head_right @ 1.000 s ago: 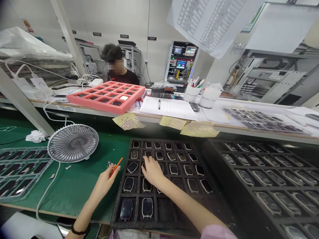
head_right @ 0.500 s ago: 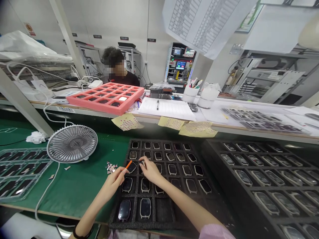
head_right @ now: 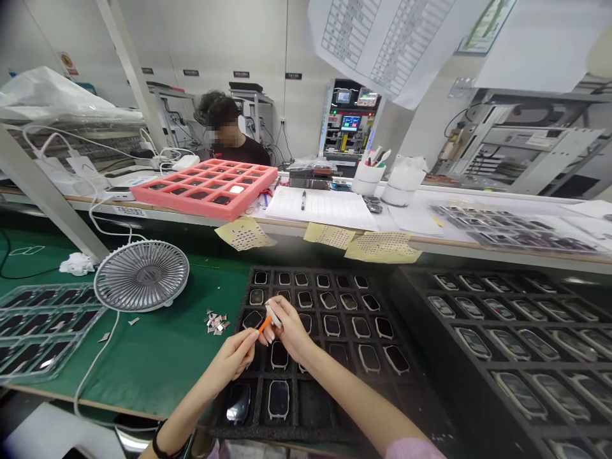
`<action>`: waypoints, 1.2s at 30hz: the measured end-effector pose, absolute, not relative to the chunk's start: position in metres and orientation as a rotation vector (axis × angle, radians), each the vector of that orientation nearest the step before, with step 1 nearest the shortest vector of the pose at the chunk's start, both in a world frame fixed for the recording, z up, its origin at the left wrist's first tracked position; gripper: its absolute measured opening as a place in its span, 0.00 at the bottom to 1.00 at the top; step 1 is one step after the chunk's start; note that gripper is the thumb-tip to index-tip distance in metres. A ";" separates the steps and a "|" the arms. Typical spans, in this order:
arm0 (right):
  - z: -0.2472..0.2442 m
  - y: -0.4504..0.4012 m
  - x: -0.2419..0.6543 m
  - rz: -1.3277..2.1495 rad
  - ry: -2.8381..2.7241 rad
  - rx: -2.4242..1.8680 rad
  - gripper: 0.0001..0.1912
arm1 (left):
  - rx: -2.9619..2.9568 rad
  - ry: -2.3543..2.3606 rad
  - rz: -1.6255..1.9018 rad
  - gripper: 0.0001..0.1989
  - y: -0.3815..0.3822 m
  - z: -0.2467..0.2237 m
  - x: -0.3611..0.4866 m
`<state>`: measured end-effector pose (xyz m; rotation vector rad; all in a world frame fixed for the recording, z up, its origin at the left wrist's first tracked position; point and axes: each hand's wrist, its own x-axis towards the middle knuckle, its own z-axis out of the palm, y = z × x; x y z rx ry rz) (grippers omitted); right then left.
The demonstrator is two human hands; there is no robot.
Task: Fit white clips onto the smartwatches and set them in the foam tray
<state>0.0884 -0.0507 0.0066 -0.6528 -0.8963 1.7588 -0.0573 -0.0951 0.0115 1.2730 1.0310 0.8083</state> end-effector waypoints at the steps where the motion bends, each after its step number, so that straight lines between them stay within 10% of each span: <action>1: 0.007 -0.050 0.089 1.758 -0.907 -0.661 0.13 | 1.260 1.025 0.791 0.25 -0.095 0.013 -0.058; 16: 0.013 -0.054 0.083 1.989 -0.600 -0.601 0.14 | 1.127 0.989 0.961 0.26 -0.093 0.005 -0.059; 36: -0.028 -0.031 0.116 0.795 -1.812 -1.334 0.05 | 1.546 1.621 1.005 0.22 -0.065 -0.012 -0.127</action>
